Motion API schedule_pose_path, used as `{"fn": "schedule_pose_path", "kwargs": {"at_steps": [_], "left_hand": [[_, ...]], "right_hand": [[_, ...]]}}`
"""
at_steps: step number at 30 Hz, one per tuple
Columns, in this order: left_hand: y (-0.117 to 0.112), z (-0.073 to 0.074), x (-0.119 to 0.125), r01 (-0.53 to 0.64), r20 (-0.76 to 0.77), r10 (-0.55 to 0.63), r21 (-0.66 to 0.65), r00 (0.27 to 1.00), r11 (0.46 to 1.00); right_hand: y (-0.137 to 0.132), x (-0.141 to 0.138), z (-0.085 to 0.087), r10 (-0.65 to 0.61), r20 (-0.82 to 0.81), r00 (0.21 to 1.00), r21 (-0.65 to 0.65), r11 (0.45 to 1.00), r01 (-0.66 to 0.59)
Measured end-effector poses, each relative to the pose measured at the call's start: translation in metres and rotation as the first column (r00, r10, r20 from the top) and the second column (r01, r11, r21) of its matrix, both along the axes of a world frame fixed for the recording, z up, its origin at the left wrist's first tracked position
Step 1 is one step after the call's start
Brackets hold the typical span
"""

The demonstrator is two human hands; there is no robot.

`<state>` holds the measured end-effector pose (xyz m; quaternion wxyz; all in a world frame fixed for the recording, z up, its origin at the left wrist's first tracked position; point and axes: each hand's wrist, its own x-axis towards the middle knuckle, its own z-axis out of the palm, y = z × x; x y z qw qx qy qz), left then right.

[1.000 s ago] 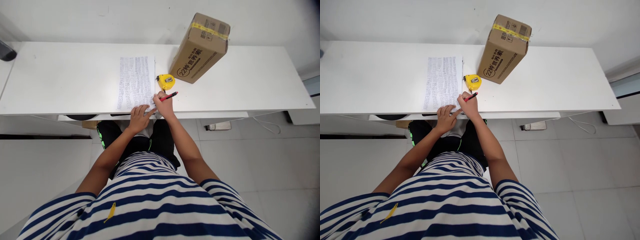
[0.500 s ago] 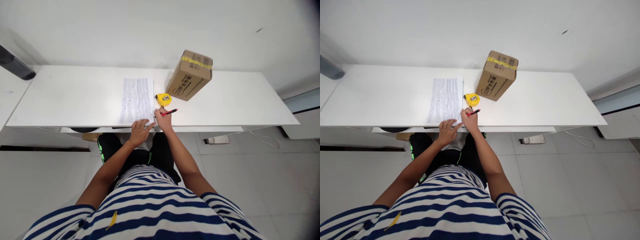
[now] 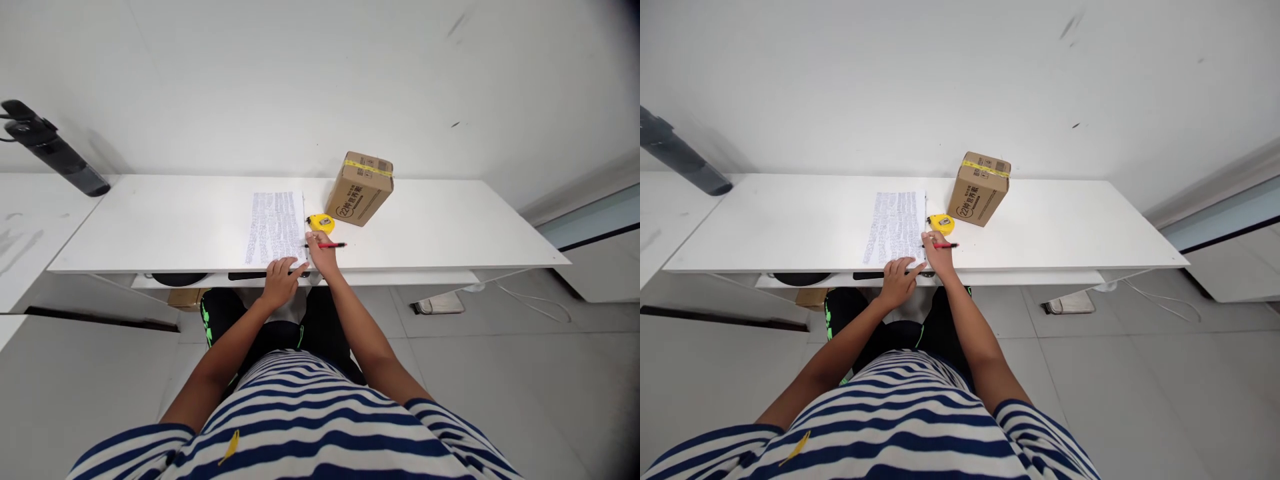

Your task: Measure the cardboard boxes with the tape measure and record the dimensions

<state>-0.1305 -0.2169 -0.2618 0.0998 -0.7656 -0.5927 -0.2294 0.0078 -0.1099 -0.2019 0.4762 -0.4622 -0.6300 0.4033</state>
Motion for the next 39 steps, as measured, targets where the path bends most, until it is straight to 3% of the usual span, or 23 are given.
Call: {"fn": "schedule_pose_path", "kwargs": {"at_steps": [4,7,12,17,21,24,26,29,32,35,37,39], "left_hand": [[-0.005,0.013,0.003,0.009,0.006,-0.009,0.006,1.0,1.0],[-0.009,0.021,0.003,0.024,0.046,-0.023,-0.005,0.999,1.0],[-0.014,0.026,-0.006,-0.053,0.197,0.037,0.081,0.98,0.995],[-0.014,0.042,-0.026,-0.257,0.313,0.213,0.106,0.926,0.961],[-0.007,0.06,-0.034,-0.301,0.277,0.272,0.068,0.921,0.951],[0.0,0.066,-0.03,-0.265,0.186,0.263,-0.014,0.947,0.964],[0.003,0.067,-0.027,-0.264,0.168,0.268,-0.045,0.949,0.963],[0.006,0.07,-0.023,-0.272,0.19,0.274,-0.041,0.943,0.962],[0.012,0.079,-0.023,-0.251,0.215,0.254,-0.041,0.943,0.967],[0.031,0.1,-0.021,-0.202,0.227,0.213,-0.069,0.95,0.977],[0.056,0.122,-0.015,-0.142,0.228,0.161,-0.096,0.96,0.985],[0.092,0.147,-0.005,-0.045,0.207,0.07,-0.124,0.976,0.991]], "right_hand": [[-0.002,-0.003,-0.001,0.059,0.035,0.998,0.05,0.997,-0.06],[-0.001,-0.008,-0.002,-0.036,0.209,0.977,0.121,0.993,0.011],[0.002,-0.016,-0.006,-0.108,0.484,0.868,0.075,0.994,0.082],[-0.002,-0.006,-0.007,-0.136,0.376,0.917,0.182,0.981,0.07],[0.014,0.016,0.005,-0.301,0.326,0.896,0.312,0.929,0.198],[0.037,0.031,0.01,-0.403,0.443,0.801,0.232,0.914,0.332],[0.048,0.037,0.006,-0.358,0.563,0.745,0.156,0.931,0.33],[0.054,0.042,-0.004,-0.218,0.662,0.717,0.077,0.972,0.224],[0.049,0.043,-0.007,-0.141,0.606,0.783,0.052,0.989,0.138],[0.035,0.045,-0.002,-0.023,0.47,0.882,0.04,0.999,0.004],[0.016,0.049,0.003,0.007,0.326,0.945,0.05,0.998,-0.025],[-0.016,0.055,0.003,-0.047,0.094,0.995,0.041,0.998,0.043]]}}
